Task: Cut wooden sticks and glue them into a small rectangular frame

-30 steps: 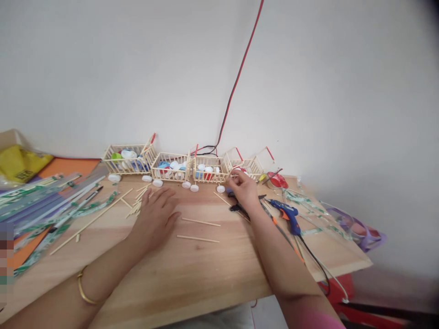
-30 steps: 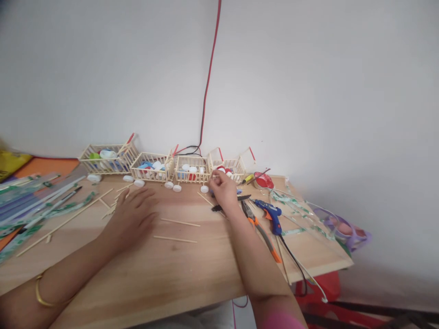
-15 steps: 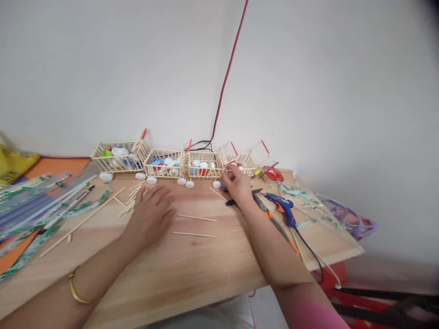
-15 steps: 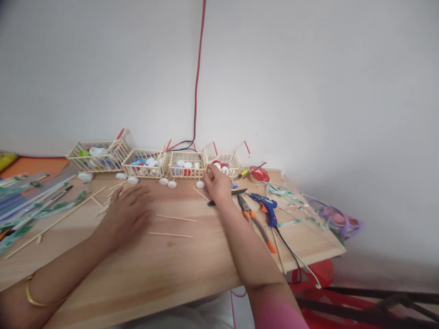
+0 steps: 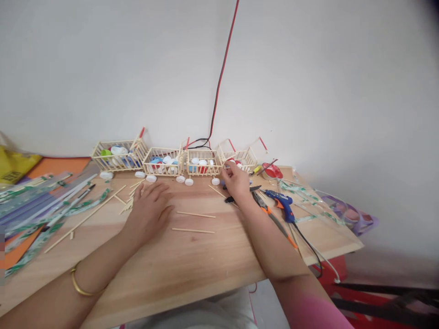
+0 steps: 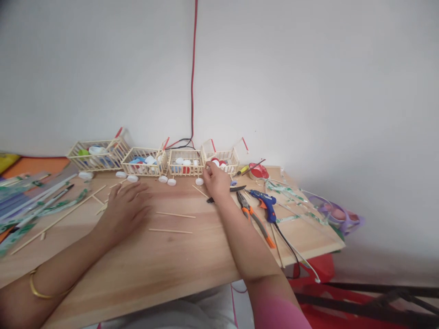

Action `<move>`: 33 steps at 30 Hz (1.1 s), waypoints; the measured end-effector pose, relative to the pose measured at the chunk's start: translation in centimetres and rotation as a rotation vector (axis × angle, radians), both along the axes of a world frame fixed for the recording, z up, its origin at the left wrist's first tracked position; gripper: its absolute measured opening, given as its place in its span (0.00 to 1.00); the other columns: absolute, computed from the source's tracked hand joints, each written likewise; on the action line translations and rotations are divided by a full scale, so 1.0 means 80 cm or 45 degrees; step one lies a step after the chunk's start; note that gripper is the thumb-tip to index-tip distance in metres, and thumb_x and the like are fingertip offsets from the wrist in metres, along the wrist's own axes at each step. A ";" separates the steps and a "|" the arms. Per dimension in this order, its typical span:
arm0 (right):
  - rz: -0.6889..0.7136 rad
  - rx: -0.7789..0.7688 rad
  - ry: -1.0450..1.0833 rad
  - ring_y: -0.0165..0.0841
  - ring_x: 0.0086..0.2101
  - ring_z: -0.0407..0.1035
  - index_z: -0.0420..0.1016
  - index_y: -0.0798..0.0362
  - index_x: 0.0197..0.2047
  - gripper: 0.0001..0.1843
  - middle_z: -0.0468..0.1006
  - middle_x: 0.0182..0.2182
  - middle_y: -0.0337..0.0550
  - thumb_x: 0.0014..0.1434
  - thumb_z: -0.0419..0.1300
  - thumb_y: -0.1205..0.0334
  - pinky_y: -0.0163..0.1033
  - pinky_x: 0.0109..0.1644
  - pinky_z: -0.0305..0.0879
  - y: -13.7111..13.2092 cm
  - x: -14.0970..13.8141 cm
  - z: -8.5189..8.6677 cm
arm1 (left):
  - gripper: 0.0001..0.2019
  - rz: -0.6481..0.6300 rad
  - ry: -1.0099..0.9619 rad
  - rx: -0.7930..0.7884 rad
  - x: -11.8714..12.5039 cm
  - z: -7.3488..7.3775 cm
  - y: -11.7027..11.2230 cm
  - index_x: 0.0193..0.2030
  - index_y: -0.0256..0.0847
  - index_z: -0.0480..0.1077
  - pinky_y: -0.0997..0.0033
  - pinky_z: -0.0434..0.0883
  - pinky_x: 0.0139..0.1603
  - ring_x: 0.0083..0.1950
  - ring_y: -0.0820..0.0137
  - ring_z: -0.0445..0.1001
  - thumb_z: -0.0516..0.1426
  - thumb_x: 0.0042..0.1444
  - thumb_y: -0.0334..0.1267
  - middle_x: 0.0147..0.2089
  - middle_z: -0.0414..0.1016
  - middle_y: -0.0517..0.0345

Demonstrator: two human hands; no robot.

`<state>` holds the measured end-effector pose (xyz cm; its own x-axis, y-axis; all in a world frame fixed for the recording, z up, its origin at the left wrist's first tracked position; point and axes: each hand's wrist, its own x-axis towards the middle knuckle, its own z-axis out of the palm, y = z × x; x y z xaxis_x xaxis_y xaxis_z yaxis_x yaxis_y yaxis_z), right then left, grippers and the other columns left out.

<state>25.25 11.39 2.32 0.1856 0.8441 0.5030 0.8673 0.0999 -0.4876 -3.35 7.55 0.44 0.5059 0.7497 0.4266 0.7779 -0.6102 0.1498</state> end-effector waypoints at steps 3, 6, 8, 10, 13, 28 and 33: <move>-0.010 0.031 0.060 0.33 0.25 0.69 0.70 0.48 0.46 0.15 0.75 0.22 0.36 0.55 0.55 0.55 0.36 0.34 0.61 -0.005 0.000 0.005 | 0.13 0.007 -0.005 0.010 0.000 0.003 0.000 0.44 0.44 0.73 0.40 0.50 0.61 0.61 0.54 0.62 0.49 0.57 0.35 0.55 0.71 0.47; -0.048 0.086 0.126 0.31 0.23 0.67 0.69 0.50 0.43 0.13 0.71 0.18 0.33 0.54 0.55 0.55 0.35 0.32 0.60 -0.013 -0.002 0.016 | 0.12 -0.001 0.016 -0.015 0.000 0.008 -0.001 0.36 0.44 0.74 0.40 0.49 0.61 0.60 0.55 0.62 0.48 0.58 0.35 0.53 0.73 0.51; -0.037 0.134 0.158 0.30 0.22 0.66 0.69 0.50 0.39 0.10 0.69 0.18 0.32 0.55 0.55 0.55 0.34 0.31 0.60 -0.020 -0.005 0.028 | 0.12 -0.018 0.019 -0.043 0.001 0.009 -0.002 0.33 0.43 0.73 0.41 0.48 0.61 0.61 0.55 0.62 0.48 0.58 0.36 0.52 0.74 0.52; 0.009 0.187 0.170 0.28 0.21 0.64 0.69 0.51 0.36 0.09 0.69 0.19 0.33 0.56 0.54 0.55 0.34 0.31 0.60 -0.030 -0.010 0.040 | 0.11 -0.044 0.021 -0.060 0.002 0.009 -0.002 0.31 0.43 0.73 0.41 0.47 0.62 0.61 0.55 0.62 0.49 0.58 0.37 0.51 0.74 0.53; 0.082 0.187 0.153 0.28 0.21 0.63 0.70 0.50 0.34 0.09 0.68 0.20 0.34 0.57 0.54 0.55 0.34 0.30 0.60 -0.049 -0.020 0.054 | 0.12 -0.074 0.036 -0.064 0.002 0.007 -0.002 0.33 0.44 0.73 0.42 0.46 0.62 0.61 0.56 0.62 0.49 0.58 0.34 0.51 0.75 0.55; 0.036 0.220 0.223 0.28 0.21 0.63 0.72 0.54 0.33 0.12 0.70 0.21 0.37 0.58 0.55 0.54 0.32 0.27 0.59 -0.088 0.003 0.023 | 0.15 0.352 -0.464 0.157 -0.033 0.044 0.020 0.45 0.40 0.71 0.62 0.65 0.51 0.49 0.62 0.71 0.49 0.60 0.45 0.46 0.75 0.51; 0.152 0.056 0.095 0.30 0.26 0.68 0.75 0.54 0.34 0.12 0.76 0.26 0.41 0.60 0.54 0.56 0.34 0.32 0.62 -0.079 0.024 0.014 | 0.12 0.323 -0.576 0.199 -0.030 0.043 0.018 0.44 0.46 0.70 0.62 0.66 0.52 0.49 0.62 0.71 0.50 0.59 0.44 0.45 0.75 0.53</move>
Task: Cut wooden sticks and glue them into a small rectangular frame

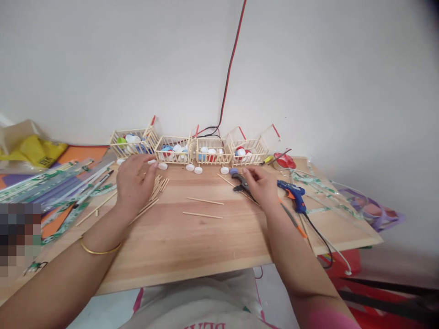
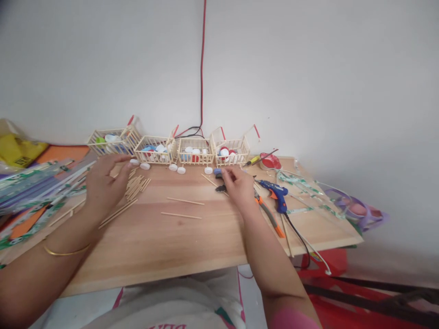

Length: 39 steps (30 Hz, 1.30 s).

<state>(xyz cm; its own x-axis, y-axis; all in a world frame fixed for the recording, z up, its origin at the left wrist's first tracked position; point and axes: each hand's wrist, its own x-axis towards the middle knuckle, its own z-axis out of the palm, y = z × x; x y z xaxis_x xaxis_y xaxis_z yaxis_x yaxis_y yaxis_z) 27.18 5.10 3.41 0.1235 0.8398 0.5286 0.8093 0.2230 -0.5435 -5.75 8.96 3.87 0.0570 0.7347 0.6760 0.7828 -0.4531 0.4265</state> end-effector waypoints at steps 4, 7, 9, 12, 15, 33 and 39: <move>0.167 -0.191 -0.251 0.36 0.35 0.71 0.76 0.52 0.36 0.10 0.79 0.34 0.45 0.59 0.54 0.61 0.37 0.39 0.63 0.008 -0.001 -0.016 | 0.11 -0.021 -0.002 -0.004 0.002 0.002 -0.002 0.44 0.45 0.71 0.63 0.65 0.52 0.49 0.63 0.71 0.51 0.59 0.43 0.45 0.74 0.52; 0.254 -0.253 -0.331 0.36 0.34 0.71 0.77 0.53 0.36 0.10 0.79 0.34 0.46 0.59 0.54 0.63 0.37 0.38 0.62 0.009 -0.011 -0.021 | 0.11 0.025 -0.034 -0.026 -0.004 0.013 0.000 0.41 0.43 0.72 0.64 0.65 0.51 0.48 0.63 0.71 0.52 0.57 0.42 0.43 0.76 0.52; 0.306 -0.262 -0.338 0.35 0.33 0.71 0.76 0.53 0.36 0.10 0.79 0.32 0.46 0.59 0.54 0.63 0.36 0.36 0.61 0.009 -0.016 -0.022 | 0.11 0.083 -0.034 -0.116 -0.013 0.025 0.001 0.39 0.43 0.73 0.65 0.65 0.50 0.46 0.63 0.72 0.52 0.56 0.43 0.42 0.76 0.54; 0.339 -0.247 -0.326 0.34 0.31 0.71 0.76 0.53 0.36 0.10 0.79 0.30 0.45 0.59 0.54 0.62 0.35 0.34 0.60 0.008 -0.018 -0.022 | 0.10 0.099 0.081 -0.374 -0.029 0.041 0.000 0.36 0.45 0.74 0.68 0.65 0.44 0.41 0.64 0.73 0.54 0.54 0.43 0.38 0.77 0.59; 0.341 -0.242 -0.314 0.34 0.30 0.71 0.76 0.53 0.36 0.09 0.79 0.30 0.44 0.59 0.54 0.62 0.34 0.33 0.60 0.007 -0.018 -0.022 | 0.10 0.067 0.242 -0.579 -0.044 0.046 -0.004 0.35 0.47 0.75 0.69 0.64 0.37 0.36 0.65 0.72 0.54 0.53 0.44 0.35 0.78 0.60; 0.435 -0.331 -0.287 0.33 0.29 0.69 0.76 0.53 0.35 0.10 0.78 0.29 0.43 0.58 0.53 0.62 0.35 0.33 0.60 0.010 -0.014 -0.028 | 0.14 0.387 0.759 -1.061 -0.087 0.035 -0.022 0.33 0.40 0.73 0.66 0.58 0.28 0.36 0.54 0.73 0.47 0.49 0.37 0.35 0.77 0.43; 0.423 -0.353 -0.280 0.33 0.29 0.70 0.76 0.54 0.34 0.10 0.78 0.29 0.44 0.57 0.54 0.62 0.35 0.32 0.60 0.009 -0.014 -0.028 | 0.13 0.429 0.765 -1.112 -0.089 0.015 -0.011 0.33 0.40 0.73 0.66 0.58 0.27 0.40 0.51 0.73 0.48 0.48 0.37 0.39 0.77 0.41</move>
<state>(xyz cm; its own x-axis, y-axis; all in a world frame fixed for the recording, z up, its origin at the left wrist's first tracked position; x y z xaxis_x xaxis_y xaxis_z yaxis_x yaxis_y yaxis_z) 26.06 5.86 1.20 -0.2650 0.9278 0.2626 0.8212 0.3599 -0.4429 -12.86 8.10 5.05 -0.0904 0.9842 -0.1519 0.9957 0.0923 0.0051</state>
